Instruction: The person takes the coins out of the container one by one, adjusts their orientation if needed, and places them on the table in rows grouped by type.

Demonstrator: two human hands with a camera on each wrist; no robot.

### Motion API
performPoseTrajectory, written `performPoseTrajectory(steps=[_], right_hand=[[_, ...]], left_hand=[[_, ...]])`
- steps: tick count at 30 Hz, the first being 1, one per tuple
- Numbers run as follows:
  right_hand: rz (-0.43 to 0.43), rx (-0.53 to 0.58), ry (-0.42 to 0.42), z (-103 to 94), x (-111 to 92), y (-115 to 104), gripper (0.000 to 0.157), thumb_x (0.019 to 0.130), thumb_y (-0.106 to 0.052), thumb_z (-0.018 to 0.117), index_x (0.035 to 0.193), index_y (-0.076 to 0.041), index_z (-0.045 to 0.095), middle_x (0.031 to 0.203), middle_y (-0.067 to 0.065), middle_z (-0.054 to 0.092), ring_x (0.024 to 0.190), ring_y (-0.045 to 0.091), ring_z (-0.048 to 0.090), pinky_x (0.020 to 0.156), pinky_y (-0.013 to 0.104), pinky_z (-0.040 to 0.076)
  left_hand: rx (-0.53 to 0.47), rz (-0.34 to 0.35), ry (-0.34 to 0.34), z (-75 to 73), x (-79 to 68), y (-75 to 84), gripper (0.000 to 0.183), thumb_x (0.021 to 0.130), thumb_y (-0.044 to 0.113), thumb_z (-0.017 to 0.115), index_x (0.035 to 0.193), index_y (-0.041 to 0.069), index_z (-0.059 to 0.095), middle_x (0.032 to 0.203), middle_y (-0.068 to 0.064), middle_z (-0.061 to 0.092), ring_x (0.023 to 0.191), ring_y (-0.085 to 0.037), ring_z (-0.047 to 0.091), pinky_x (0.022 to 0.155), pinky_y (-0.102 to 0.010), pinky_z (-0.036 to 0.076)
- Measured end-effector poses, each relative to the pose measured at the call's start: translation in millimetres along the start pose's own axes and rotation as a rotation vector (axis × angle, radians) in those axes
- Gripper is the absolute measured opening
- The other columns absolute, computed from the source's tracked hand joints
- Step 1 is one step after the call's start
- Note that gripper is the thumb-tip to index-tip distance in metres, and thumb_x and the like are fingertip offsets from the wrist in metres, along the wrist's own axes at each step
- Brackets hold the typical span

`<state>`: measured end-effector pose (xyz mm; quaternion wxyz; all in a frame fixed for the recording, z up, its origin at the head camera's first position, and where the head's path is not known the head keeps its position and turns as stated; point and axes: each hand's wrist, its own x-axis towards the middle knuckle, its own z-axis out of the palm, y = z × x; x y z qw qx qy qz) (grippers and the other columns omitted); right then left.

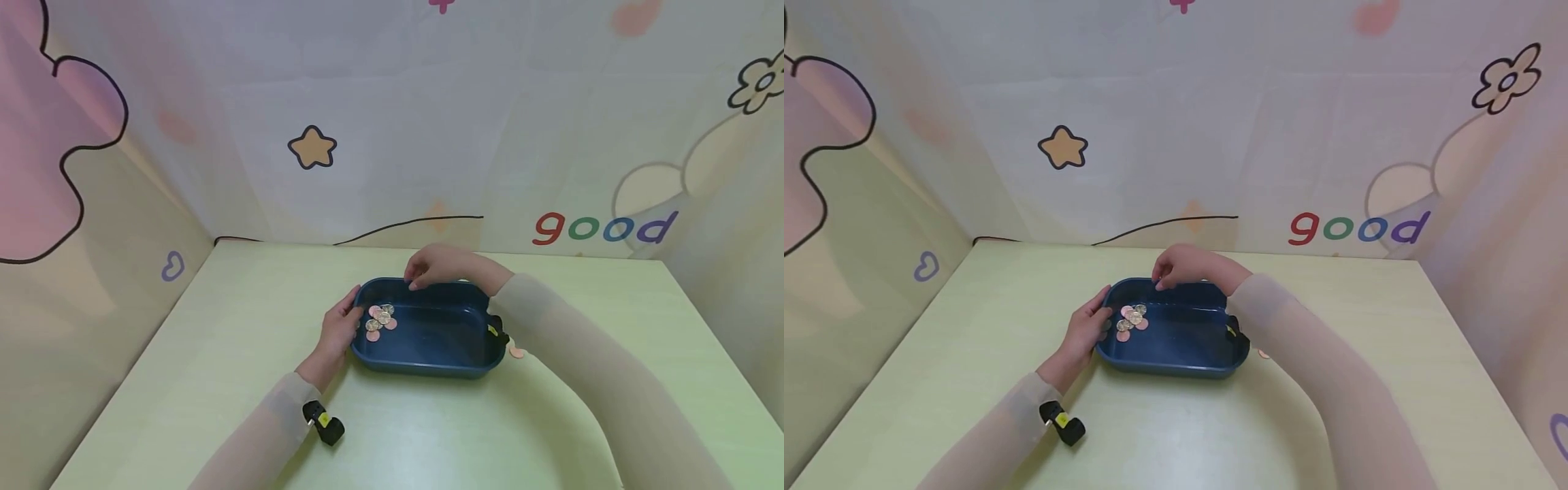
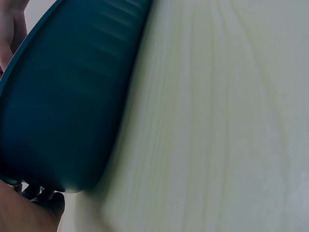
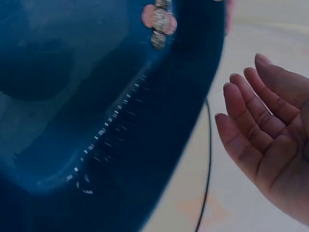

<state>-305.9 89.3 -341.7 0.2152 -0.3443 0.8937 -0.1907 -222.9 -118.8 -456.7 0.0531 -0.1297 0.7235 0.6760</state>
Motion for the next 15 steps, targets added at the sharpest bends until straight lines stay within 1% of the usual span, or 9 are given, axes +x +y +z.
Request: performPoseTrajectory(steps=[1, 2, 3, 4, 5, 9, 11, 12, 15], right_hand=[[-0.004, 0.005, -0.009, 2.7, 4, 0, 0.026, 0.093, -0.014, 0.066, 0.114, 0.001, 0.068, 0.107, 0.014, 0.074, 0.09, 0.02, 0.068, 0.088, 0.035, 0.057], [-0.006, 0.011, -0.02, 5.3, 7, 0, 0.026, 0.093, -0.013, 0.065, 0.114, 0.001, 0.068, 0.108, 0.014, 0.074, 0.089, 0.019, 0.068, 0.088, 0.035, 0.057], [-0.005, 0.02, -0.031, 7.7, 10, 0, 0.026, 0.093, -0.012, 0.065, 0.115, 0.002, 0.068, 0.108, 0.015, 0.074, 0.089, 0.019, 0.068, 0.088, 0.035, 0.057], [-0.005, 0.028, -0.043, 10.2, 13, -1, 0.026, 0.093, -0.011, 0.064, 0.115, 0.003, 0.067, 0.108, 0.016, 0.073, 0.089, 0.019, 0.068, 0.088, 0.035, 0.057], [-0.007, 0.029, -0.055, 12.6, 16, -1, 0.026, 0.094, -0.01, 0.064, 0.115, 0.004, 0.067, 0.108, 0.016, 0.073, 0.088, 0.019, 0.068, 0.088, 0.034, 0.057], [-0.007, 0.023, -0.088, 21.7, 27, -1, 0.026, 0.094, -0.009, 0.063, 0.116, 0.005, 0.066, 0.108, 0.017, 0.073, 0.089, 0.02, 0.069, 0.086, 0.033, 0.058], [-0.005, 0.018, -0.094, 25.5, 32, -1, 0.026, 0.093, -0.009, 0.064, 0.116, 0.004, 0.066, 0.107, 0.016, 0.073, 0.089, 0.02, 0.069, 0.085, 0.032, 0.058], [-0.003, 0.022, -0.095, 27.3, 33, -1, 0.026, 0.093, -0.009, 0.064, 0.116, 0.003, 0.066, 0.107, 0.016, 0.073, 0.089, 0.02, 0.07, 0.085, 0.032, 0.058], [0.003, 0.044, -0.096, 31.9, 38, -2, 0.025, 0.093, -0.008, 0.064, 0.116, 0.002, 0.066, 0.107, 0.016, 0.073, 0.089, 0.02, 0.07, 0.083, 0.031, 0.058]], left_hand=[[0.004, 0.0, 0.004, -0.2, 0.1, -0.2, 0.05, 0.102, 0.015, 0.045, 0.151, 0.021, 0.041, 0.159, -0.005, 0.039, 0.112, -0.024, 0.052, 0.079, -0.026, 0.045], [0.006, 0.0, 0.002, -0.6, 0.0, -0.1, 0.05, 0.102, 0.015, 0.045, 0.152, 0.021, 0.041, 0.159, -0.005, 0.039, 0.109, -0.021, 0.052, 0.077, -0.023, 0.044], [0.007, 0.001, 0.0, -0.7, -0.1, -0.1, 0.05, 0.102, 0.015, 0.045, 0.152, 0.021, 0.04, 0.159, -0.006, 0.039, 0.1, -0.021, 0.05, 0.07, -0.023, 0.04], [0.009, 0.002, -0.003, -0.9, -0.2, 0.1, 0.051, 0.102, 0.015, 0.045, 0.152, 0.021, 0.04, 0.159, -0.006, 0.039, 0.095, -0.02, 0.05, 0.068, -0.022, 0.039], [0.017, 0.0, 0.0, -1.4, -0.4, 0.2, 0.051, 0.102, 0.015, 0.045, 0.152, 0.022, 0.041, 0.158, -0.006, 0.039, 0.095, -0.018, 0.05, 0.069, -0.02, 0.042], [0.019, -0.001, 0.01, -2.7, -1.1, 1.7, 0.051, 0.102, 0.015, 0.045, 0.152, 0.022, 0.041, 0.156, -0.007, 0.044, 0.075, -0.013, 0.047, 0.064, -0.019, 0.041], [0.022, -0.002, 0.013, -3.2, -1.2, 2.3, 0.051, 0.101, 0.015, 0.045, 0.151, 0.022, 0.041, 0.153, -0.009, 0.048, 0.068, -0.01, 0.045, 0.061, -0.019, 0.04], [0.017, -0.003, 0.011, -3.3, -1.1, 2.5, 0.051, 0.101, 0.015, 0.045, 0.152, 0.022, 0.041, 0.152, -0.009, 0.048, 0.064, -0.013, 0.039, 0.058, -0.021, 0.036], [0.019, -0.005, 0.015, -3.6, -1.1, 3.0, 0.052, 0.1, 0.014, 0.046, 0.151, 0.022, 0.041, 0.152, -0.009, 0.048, 0.077, -0.014, 0.048, 0.063, -0.021, 0.037]])
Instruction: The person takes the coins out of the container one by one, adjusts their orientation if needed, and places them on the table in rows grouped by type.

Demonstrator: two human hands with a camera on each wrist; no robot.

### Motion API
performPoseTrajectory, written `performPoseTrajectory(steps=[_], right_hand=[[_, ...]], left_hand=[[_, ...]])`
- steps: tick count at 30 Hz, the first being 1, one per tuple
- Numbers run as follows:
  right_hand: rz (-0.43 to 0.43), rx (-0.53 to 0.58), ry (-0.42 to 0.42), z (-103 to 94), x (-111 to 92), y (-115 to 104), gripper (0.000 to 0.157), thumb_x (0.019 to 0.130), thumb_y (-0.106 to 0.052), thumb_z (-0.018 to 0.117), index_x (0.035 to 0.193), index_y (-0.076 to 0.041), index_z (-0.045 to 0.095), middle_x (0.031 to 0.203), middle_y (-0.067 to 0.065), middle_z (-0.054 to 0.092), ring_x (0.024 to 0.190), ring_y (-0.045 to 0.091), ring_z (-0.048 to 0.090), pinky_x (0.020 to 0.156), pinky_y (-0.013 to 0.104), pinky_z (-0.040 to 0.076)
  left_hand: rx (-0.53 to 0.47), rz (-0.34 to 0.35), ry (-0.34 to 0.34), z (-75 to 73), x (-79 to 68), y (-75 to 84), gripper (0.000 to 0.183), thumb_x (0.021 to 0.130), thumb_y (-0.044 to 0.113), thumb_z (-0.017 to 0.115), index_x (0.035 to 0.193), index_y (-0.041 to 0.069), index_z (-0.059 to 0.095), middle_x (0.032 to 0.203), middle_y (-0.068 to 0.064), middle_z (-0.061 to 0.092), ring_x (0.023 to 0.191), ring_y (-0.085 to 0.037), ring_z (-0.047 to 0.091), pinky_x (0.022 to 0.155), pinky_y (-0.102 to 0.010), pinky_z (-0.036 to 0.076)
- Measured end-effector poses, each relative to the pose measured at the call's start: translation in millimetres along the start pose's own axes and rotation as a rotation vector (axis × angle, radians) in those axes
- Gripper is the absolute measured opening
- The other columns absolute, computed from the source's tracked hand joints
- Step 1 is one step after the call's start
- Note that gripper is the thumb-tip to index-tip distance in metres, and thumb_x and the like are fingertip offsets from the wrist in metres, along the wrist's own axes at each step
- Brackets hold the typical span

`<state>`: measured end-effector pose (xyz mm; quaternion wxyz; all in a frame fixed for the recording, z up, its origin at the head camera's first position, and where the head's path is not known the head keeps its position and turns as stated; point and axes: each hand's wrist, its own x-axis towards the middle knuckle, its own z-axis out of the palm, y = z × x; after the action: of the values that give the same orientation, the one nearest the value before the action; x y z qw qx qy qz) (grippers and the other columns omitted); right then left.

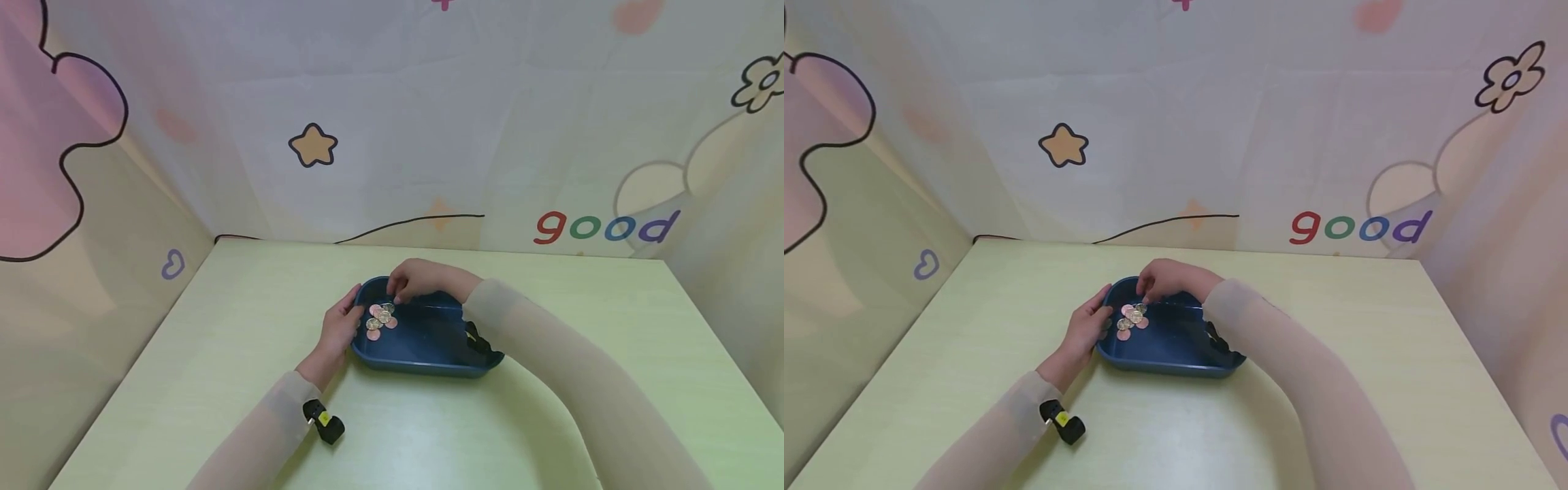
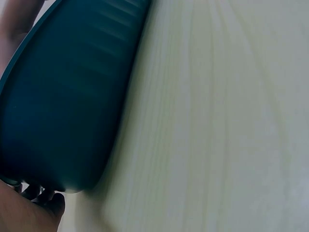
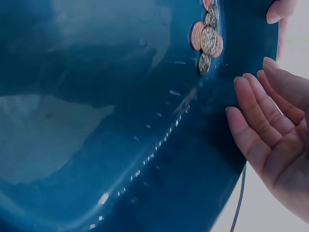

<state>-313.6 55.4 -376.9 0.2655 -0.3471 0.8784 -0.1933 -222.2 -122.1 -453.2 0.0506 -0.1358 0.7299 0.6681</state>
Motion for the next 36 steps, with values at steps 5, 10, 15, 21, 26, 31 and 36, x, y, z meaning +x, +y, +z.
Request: performPoseTrajectory(steps=[5, 10, 15, 21, 26, 31, 36], right_hand=[[0.014, 0.043, -0.009, 7.1, 6, -1, 0.025, 0.094, -0.007, 0.061, 0.117, 0.002, 0.066, 0.107, 0.016, 0.074, 0.088, 0.02, 0.071, 0.082, 0.032, 0.059], [0.035, 0.064, -0.017, 14.6, 10, 0, 0.024, 0.095, -0.007, 0.061, 0.117, 0.001, 0.067, 0.106, 0.017, 0.074, 0.084, 0.018, 0.07, 0.079, 0.03, 0.058], [0.041, 0.074, -0.029, 20.8, 13, 2, 0.024, 0.094, -0.007, 0.061, 0.116, 0.0, 0.067, 0.101, 0.015, 0.073, 0.078, 0.014, 0.065, 0.073, 0.027, 0.056], [0.05, 0.064, -0.042, 27.2, 16, 3, 0.025, 0.095, -0.006, 0.06, 0.118, 0.0, 0.066, 0.098, 0.014, 0.073, 0.074, 0.012, 0.062, 0.069, 0.025, 0.055], [0.071, 0.063, -0.03, 34.9, 19, 5, 0.024, 0.094, -0.008, 0.062, 0.116, -0.002, 0.066, 0.093, 0.011, 0.073, 0.073, 0.011, 0.061, 0.071, 0.027, 0.055], [0.076, 0.069, -0.013, 41.5, 23, 4, 0.021, 0.092, -0.008, 0.065, 0.112, -0.001, 0.066, 0.088, 0.011, 0.073, 0.069, 0.011, 0.061, 0.065, 0.024, 0.054], [0.075, 0.047, 0.022, 45.4, 25, 3, 0.012, 0.091, -0.007, 0.066, 0.102, -0.002, 0.066, 0.082, 0.008, 0.07, 0.066, 0.011, 0.06, 0.061, 0.021, 0.051]], left_hand=[[-0.001, 0.0, 0.009, 0.8, -0.8, 0.9, 0.053, 0.099, 0.013, 0.046, 0.15, 0.023, 0.043, 0.157, -0.007, 0.042, 0.101, -0.022, 0.049, 0.068, -0.023, 0.037], [-0.007, 0.002, 0.001, 1.3, -1.2, 1.3, 0.053, 0.099, 0.013, 0.046, 0.151, 0.022, 0.042, 0.157, -0.007, 0.041, 0.104, -0.022, 0.05, 0.067, -0.023, 0.037], [-0.005, 0.002, -0.003, 1.7, -1.2, 1.7, 0.053, 0.099, 0.013, 0.046, 0.151, 0.022, 0.042, 0.158, -0.007, 0.04, 0.113, -0.024, 0.05, 0.069, -0.023, 0.037], [0.002, -0.005, 0.003, 1.2, -0.5, 0.4, 0.053, 0.099, 0.013, 0.046, 0.15, 0.024, 0.043, 0.158, -0.007, 0.04, 0.112, -0.023, 0.05, 0.068, -0.022, 0.037], [0.009, -0.002, -0.001, 1.2, 0.7, -1.5, 0.053, 0.099, 0.013, 0.046, 0.15, 0.023, 0.043, 0.158, -0.007, 0.04, 0.11, -0.022, 0.05, 0.069, -0.022, 0.037], [-0.004, 0.005, -0.002, 1.2, 0.3, -2.4, 0.053, 0.099, 0.012, 0.046, 0.151, 0.021, 0.043, 0.155, -0.008, 0.044, 0.096, -0.021, 0.05, 0.067, -0.021, 0.037], [-0.012, 0.009, 0.004, 1.3, -1.7, -0.9, 0.052, 0.099, 0.012, 0.046, 0.15, 0.021, 0.043, 0.156, -0.006, 0.043, 0.113, -0.022, 0.051, 0.072, -0.022, 0.038]])
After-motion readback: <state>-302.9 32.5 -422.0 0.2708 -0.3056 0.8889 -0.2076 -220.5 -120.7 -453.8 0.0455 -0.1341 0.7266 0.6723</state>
